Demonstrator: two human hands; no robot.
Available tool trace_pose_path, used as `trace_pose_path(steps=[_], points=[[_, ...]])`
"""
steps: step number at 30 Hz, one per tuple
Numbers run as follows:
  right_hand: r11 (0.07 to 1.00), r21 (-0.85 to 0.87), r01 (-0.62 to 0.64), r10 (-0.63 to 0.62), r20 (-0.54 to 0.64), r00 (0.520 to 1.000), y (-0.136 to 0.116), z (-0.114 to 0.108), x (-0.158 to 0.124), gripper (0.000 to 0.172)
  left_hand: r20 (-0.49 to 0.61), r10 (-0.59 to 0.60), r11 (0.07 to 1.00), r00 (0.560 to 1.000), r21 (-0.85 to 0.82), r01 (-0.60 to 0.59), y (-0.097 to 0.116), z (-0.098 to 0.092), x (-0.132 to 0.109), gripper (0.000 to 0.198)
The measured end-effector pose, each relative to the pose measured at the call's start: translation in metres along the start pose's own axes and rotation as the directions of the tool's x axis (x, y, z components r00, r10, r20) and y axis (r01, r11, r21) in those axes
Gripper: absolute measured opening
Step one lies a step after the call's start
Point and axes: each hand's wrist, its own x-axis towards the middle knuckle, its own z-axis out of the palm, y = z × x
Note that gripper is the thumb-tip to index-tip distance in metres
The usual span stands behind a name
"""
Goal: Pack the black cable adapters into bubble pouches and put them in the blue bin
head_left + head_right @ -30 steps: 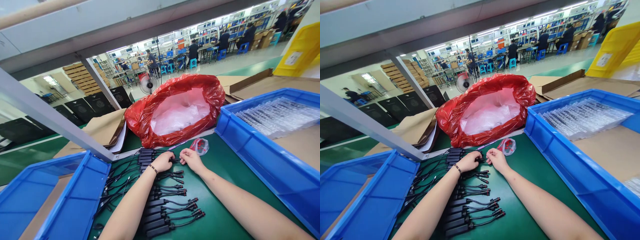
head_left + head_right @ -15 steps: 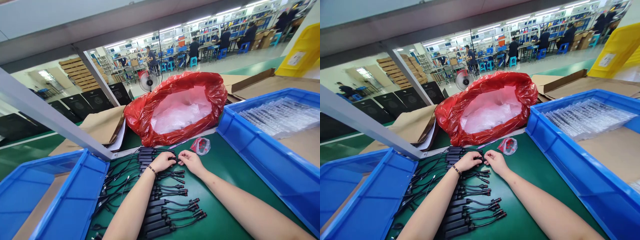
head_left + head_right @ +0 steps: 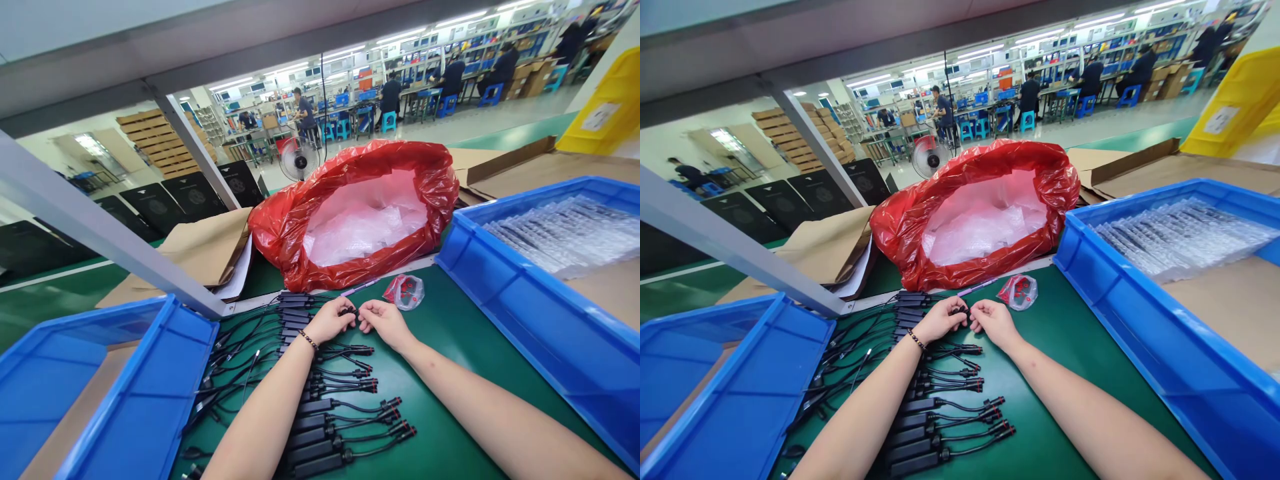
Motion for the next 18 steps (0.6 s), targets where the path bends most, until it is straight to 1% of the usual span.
trace_pose_path(steps=[5,11,14,18], points=[[1.000,0.019,-0.007,0.007,0.017,1.000,-0.003,0.003,-0.003,0.027,-0.007,-0.011,1.000,1.000,-0.003,0.011,0.001,0.002,0.000,0.010],[1.000,-0.017,-0.012,0.013,0.069,0.998,-0.005,0.002,-0.005,0.024,-0.024,-0.012,0.999,1.000,0.044,0.013,0.005,0.003,-0.001,0.017],[0.998,-0.050,-0.044,0.049,0.110,0.993,-0.005,0.003,-0.005,0.022,0.011,0.003,0.999,1.000,0.054,-0.003,0.008,0.001,-0.002,0.016],[0.996,-0.079,-0.049,0.058,0.115,0.992,-0.006,0.003,-0.004,0.017,0.066,0.013,0.999,0.998,0.036,-0.016,0.012,-0.001,-0.005,0.013]])
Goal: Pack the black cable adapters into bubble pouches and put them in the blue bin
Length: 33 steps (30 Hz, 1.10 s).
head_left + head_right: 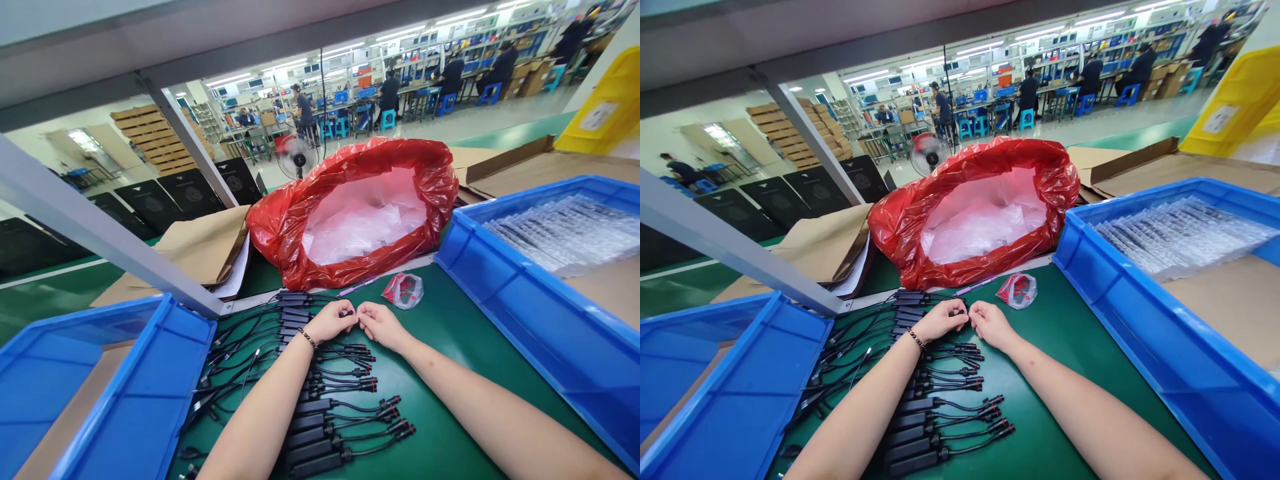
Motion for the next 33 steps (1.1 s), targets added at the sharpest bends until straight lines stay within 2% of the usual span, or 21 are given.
trace_pose_path(steps=[4,7,9,12,15,20,25,33], points=[[1.000,0.010,0.027,-0.026,-0.075,0.997,0.001,-0.005,0.004,0.021,0.005,-0.007,0.999,1.000,-0.041,0.008,0.000,0.000,0.000,0.010],[0.995,0.078,0.058,-0.044,-0.177,0.983,0.004,-0.009,0.008,0.026,0.009,-0.022,0.998,1.000,-0.056,0.023,-0.003,0.000,0.000,0.012],[0.991,0.114,0.066,-0.042,-0.201,0.979,0.006,-0.011,0.010,0.030,0.017,-0.039,0.997,0.999,-0.063,0.040,-0.004,0.001,0.001,0.014],[0.989,0.128,0.067,-0.042,-0.192,0.981,0.007,-0.011,0.011,0.031,0.017,-0.058,0.996,0.998,-0.074,0.059,-0.006,0.001,0.001,0.017],[0.988,0.134,0.080,-0.054,-0.190,0.980,0.007,-0.011,0.010,0.022,-0.010,-0.047,0.997,0.999,-0.067,0.046,-0.008,0.001,0.001,0.017],[0.994,0.016,0.110,-0.105,-0.176,0.979,0.005,-0.010,0.008,0.017,-0.045,-0.054,0.997,0.998,-0.060,0.051,-0.010,0.001,0.002,0.021],[0.998,0.015,0.057,-0.055,-0.088,0.995,0.002,-0.006,0.004,0.019,-0.062,-0.057,0.998,0.996,-0.033,0.055,-0.014,0.002,0.002,0.010],[1.000,0.007,0.029,-0.028,-0.090,0.996,0.004,-0.004,0.005,0.018,-0.072,-0.059,0.998,0.996,-0.025,0.057,-0.016,0.004,0.004,0.015]])
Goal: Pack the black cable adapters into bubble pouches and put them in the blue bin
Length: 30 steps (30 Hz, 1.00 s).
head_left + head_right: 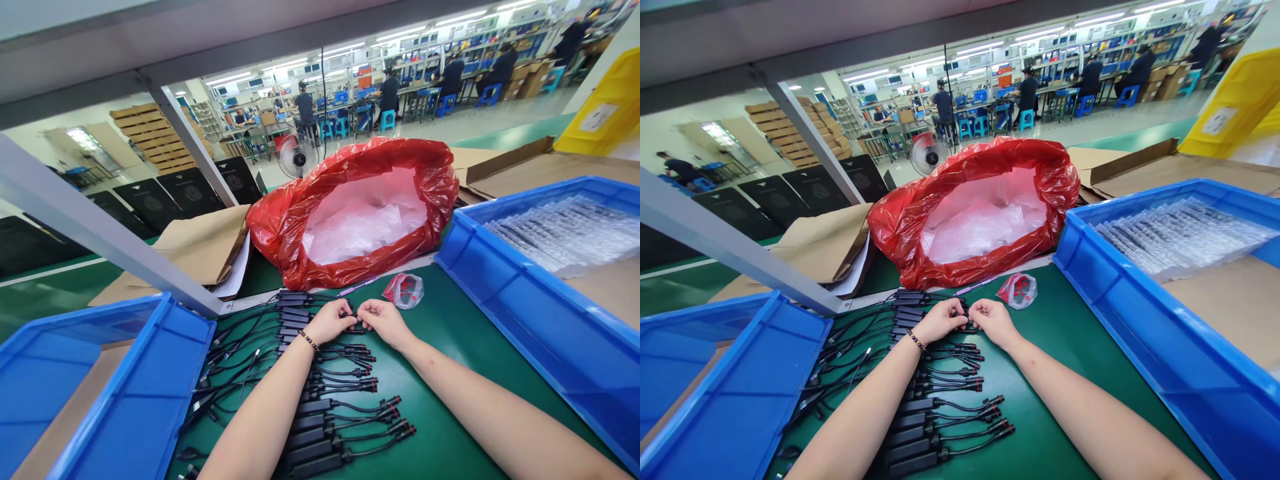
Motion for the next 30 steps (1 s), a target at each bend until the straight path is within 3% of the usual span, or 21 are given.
trace_pose_path(steps=[10,14,19,23,25,27,30], points=[[1.000,-0.017,-0.005,0.006,0.020,1.000,-0.001,0.002,-0.002,0.020,0.009,0.002,1.000,1.000,-0.009,-0.002,0.006,0.000,-0.001,0.017],[1.000,-0.001,-0.014,0.014,0.084,0.996,-0.003,0.003,-0.004,0.022,0.033,0.030,0.999,0.999,-0.013,-0.029,0.007,-0.002,-0.002,0.020],[0.992,-0.127,-0.018,0.031,0.107,0.994,-0.003,0.006,-0.005,0.017,0.109,0.058,0.998,0.992,-0.043,-0.053,0.008,-0.005,-0.004,0.018],[0.978,-0.205,0.046,-0.035,0.057,0.998,-0.007,0.004,-0.005,0.014,0.114,0.056,0.997,0.992,-0.063,-0.049,0.008,-0.004,-0.003,0.012],[0.924,-0.352,0.148,-0.161,-0.007,0.987,-0.019,-0.007,-0.006,0.014,0.103,0.051,0.997,0.993,-0.057,-0.045,0.009,-0.003,-0.003,0.011],[0.787,-0.573,0.229,-0.312,-0.051,0.949,-0.034,-0.027,-0.007,0.017,0.088,0.044,0.998,0.995,-0.041,-0.041,0.009,-0.002,-0.002,0.012],[0.519,-0.842,0.148,-0.354,-0.053,0.934,-0.055,-0.067,-0.008,0.018,0.052,0.039,0.999,0.998,-0.014,-0.039,0.006,-0.002,-0.001,0.014]])
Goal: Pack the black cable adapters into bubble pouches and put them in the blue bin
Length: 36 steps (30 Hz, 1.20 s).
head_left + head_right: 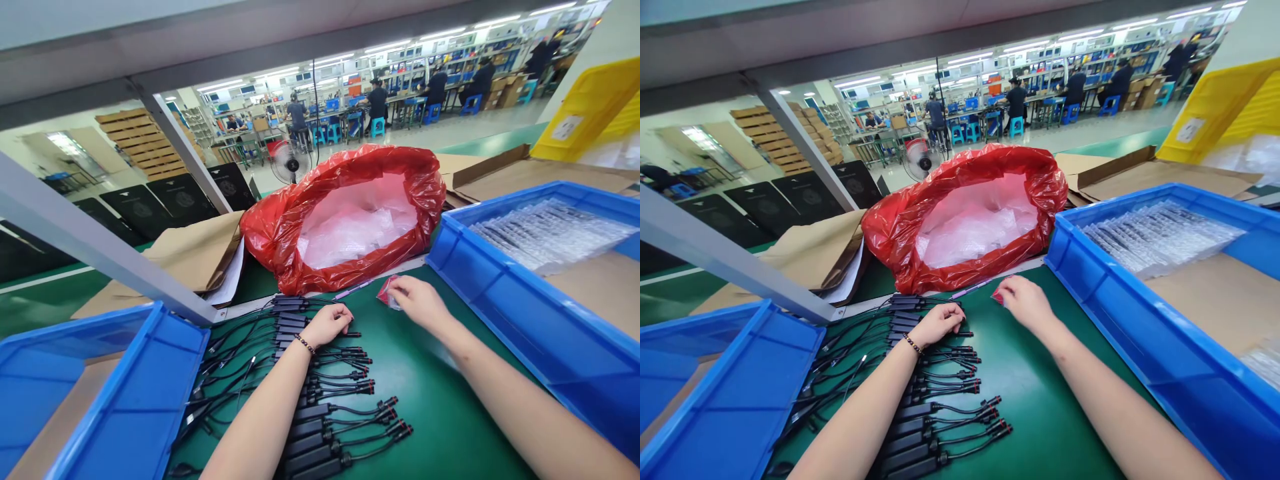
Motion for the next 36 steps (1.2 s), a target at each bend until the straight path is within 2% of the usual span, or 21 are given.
trace_pose_path(steps=[2,5,10,14,16,18,20,22,23,25,27,28,31,36], points=[[0.976,-0.216,-0.011,0.026,0.066,0.998,0.017,-0.016,0.004,0.019,-0.024,-0.004,1.000,1.000,0.010,0.005,-0.002,0.000,0.000,0.016],[0.929,-0.368,0.033,0.033,0.172,0.985,0.038,-0.018,0.003,0.024,-0.047,-0.005,1.000,0.999,0.027,0.006,-0.002,0.000,0.000,0.021],[0.898,-0.432,0.079,0.035,0.250,0.968,0.051,0.001,-0.004,0.022,-0.098,0.073,0.994,0.992,0.091,-0.064,0.003,-0.002,-0.001,0.021],[0.913,-0.407,0.036,0.052,0.203,0.978,0.049,-0.001,-0.006,0.019,-0.115,0.065,0.992,0.991,0.113,-0.051,0.003,-0.002,-0.001,0.018],[0.946,-0.323,-0.020,0.069,0.142,0.987,0.040,-0.006,-0.005,0.016,-0.110,0.057,0.995,0.992,0.086,-0.047,0.001,-0.002,-0.002,0.020],[0.988,-0.147,-0.046,0.056,0.067,0.996,0.025,-0.011,-0.003,0.016,-0.086,0.067,0.998,0.994,0.006,-0.067,-0.001,-0.003,-0.002,0.023],[0.997,0.074,0.004,-0.003,-0.011,1.000,0.004,-0.009,0.001,0.019,-0.059,0.091,0.993,0.994,-0.071,-0.095,-0.003,-0.005,-0.002,0.020],[0.958,0.285,0.047,-0.038,-0.037,0.999,-0.016,0.001,0.006,0.018,-0.055,0.108,0.990,0.993,-0.087,-0.113,-0.004,-0.006,-0.002,0.017],[0.920,0.392,0.019,-0.016,-0.010,1.000,-0.024,0.010,0.008,0.016,-0.063,0.110,0.991,0.992,-0.075,-0.115,-0.004,-0.006,-0.002,0.015],[0.793,0.594,-0.135,0.082,0.115,0.990,-0.036,0.029,0.010,0.012,-0.089,0.109,0.993,0.990,-0.043,-0.113,-0.004,-0.006,-0.001,0.008],[0.646,0.711,-0.278,0.161,0.229,0.960,-0.039,0.049,0.009,0.012,-0.120,0.107,0.994,0.987,-0.009,-0.109,-0.004,-0.005,0.000,0.003],[0.594,0.741,-0.312,0.176,0.259,0.950,-0.039,0.058,0.008,0.013,-0.132,0.106,0.994,0.986,0.003,-0.106,-0.004,-0.005,0.000,0.007],[0.543,0.774,-0.327,0.157,0.289,0.944,-0.033,0.073,0.002,0.016,-0.147,0.108,0.994,0.983,0.033,-0.105,-0.004,-0.004,0.000,0.017],[0.459,0.803,-0.380,0.145,0.355,0.924,-0.030,0.077,-0.001,0.024,-0.185,0.110,0.992,0.977,0.081,-0.096,-0.004,-0.004,0.001,0.019]])
